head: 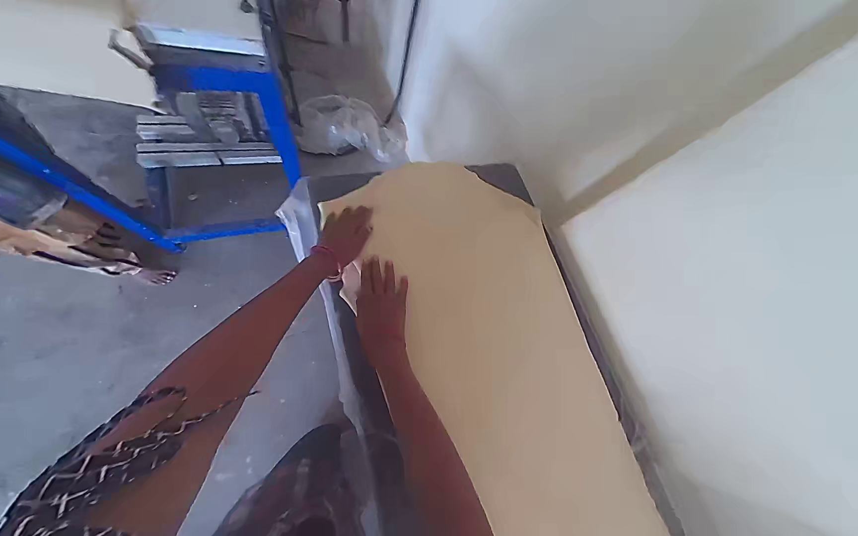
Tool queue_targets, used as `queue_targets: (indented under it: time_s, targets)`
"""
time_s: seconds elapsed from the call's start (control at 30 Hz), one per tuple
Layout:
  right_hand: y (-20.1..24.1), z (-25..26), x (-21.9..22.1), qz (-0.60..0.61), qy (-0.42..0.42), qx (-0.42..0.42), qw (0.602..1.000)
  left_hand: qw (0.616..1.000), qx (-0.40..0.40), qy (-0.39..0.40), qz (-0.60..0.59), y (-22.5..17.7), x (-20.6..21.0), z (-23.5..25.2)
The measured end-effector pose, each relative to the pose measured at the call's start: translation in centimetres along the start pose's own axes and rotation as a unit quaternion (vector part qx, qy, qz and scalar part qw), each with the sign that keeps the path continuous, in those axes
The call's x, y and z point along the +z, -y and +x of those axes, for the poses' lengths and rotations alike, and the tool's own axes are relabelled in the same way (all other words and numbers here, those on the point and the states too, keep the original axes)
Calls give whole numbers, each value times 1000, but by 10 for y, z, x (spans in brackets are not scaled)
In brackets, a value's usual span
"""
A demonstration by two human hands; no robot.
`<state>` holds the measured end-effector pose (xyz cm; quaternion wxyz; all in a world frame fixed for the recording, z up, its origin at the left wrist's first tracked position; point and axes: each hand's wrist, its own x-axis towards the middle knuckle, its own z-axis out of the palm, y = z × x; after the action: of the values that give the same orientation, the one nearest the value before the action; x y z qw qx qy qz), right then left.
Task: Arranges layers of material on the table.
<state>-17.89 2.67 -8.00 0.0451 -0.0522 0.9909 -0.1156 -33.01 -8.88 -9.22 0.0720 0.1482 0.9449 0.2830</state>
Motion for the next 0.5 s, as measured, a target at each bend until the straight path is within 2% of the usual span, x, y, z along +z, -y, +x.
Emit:
queue_targets:
  time_s: [0.1, 0.2, 0.37, 0.5]
  targets:
    - [-8, -88, 11, -16, -25, 118, 993, 999, -1, -37, 39, -34, 11, -50]
    - [-12, -203, 26, -53, -94, 189, 976, 994, 69, -50, 63, -62, 47, -111]
    - [-36, -424, 50, -147, -155, 295, 931, 975, 196, 15, 100, -141, 120, -224]
    - [-67, -594, 61, -144, -156, 330, 920, 939, 320, 70, 104, -205, 170, -321]
